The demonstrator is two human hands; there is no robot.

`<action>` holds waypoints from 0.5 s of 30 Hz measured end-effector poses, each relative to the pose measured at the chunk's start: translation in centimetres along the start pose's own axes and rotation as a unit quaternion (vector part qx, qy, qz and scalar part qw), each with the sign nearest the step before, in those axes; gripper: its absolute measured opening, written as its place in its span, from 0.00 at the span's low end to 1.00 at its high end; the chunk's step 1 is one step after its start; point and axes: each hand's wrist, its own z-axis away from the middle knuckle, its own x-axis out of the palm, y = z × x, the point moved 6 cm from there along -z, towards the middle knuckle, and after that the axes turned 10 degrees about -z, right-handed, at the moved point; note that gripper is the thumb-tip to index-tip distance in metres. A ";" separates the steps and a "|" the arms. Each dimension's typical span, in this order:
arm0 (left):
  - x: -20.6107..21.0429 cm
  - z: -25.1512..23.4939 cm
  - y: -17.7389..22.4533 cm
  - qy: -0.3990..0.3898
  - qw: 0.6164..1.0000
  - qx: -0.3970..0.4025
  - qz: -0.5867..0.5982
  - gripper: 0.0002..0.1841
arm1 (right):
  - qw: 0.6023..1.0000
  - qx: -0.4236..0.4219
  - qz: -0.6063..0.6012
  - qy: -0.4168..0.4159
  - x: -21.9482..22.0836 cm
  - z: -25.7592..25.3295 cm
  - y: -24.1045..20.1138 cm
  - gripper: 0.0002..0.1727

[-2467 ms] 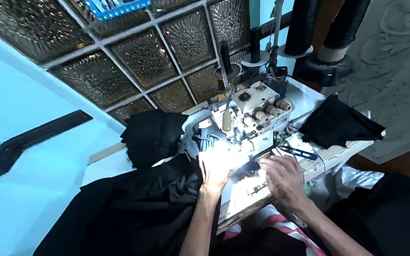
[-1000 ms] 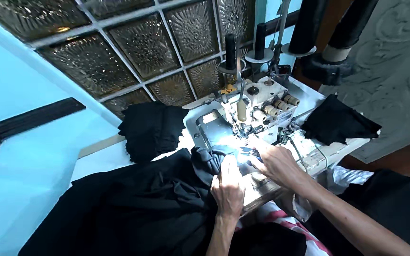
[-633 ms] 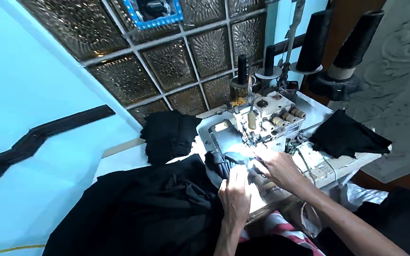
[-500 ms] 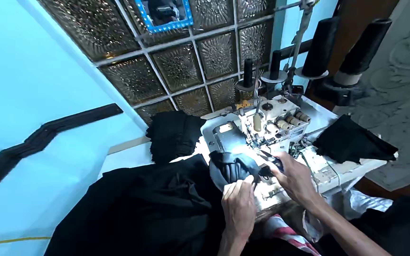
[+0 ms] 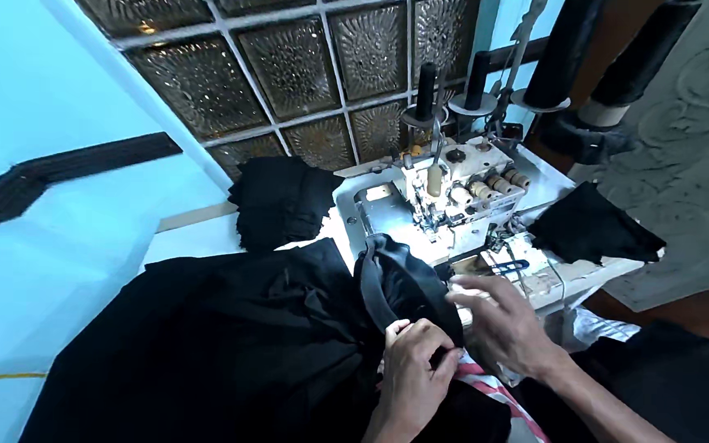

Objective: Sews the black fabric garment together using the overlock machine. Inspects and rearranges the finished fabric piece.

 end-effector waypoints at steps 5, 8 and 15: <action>-0.9 0.2 0.2 0.008 1.000 0.003 -0.017 0.07 | 0.976 -0.032 -0.009 -0.214 2.1 -2.9 -1.2 0.12; -1.8 0.4 -0.2 0.021 0.999 -0.018 -0.036 0.12 | 0.966 -0.022 -0.018 -0.256 2.1 -3.2 -0.4 0.08; -2.5 0.2 -1.0 0.089 0.984 -0.001 -0.156 0.07 | 0.973 0.036 -0.060 -0.220 2.6 -1.4 0.2 0.06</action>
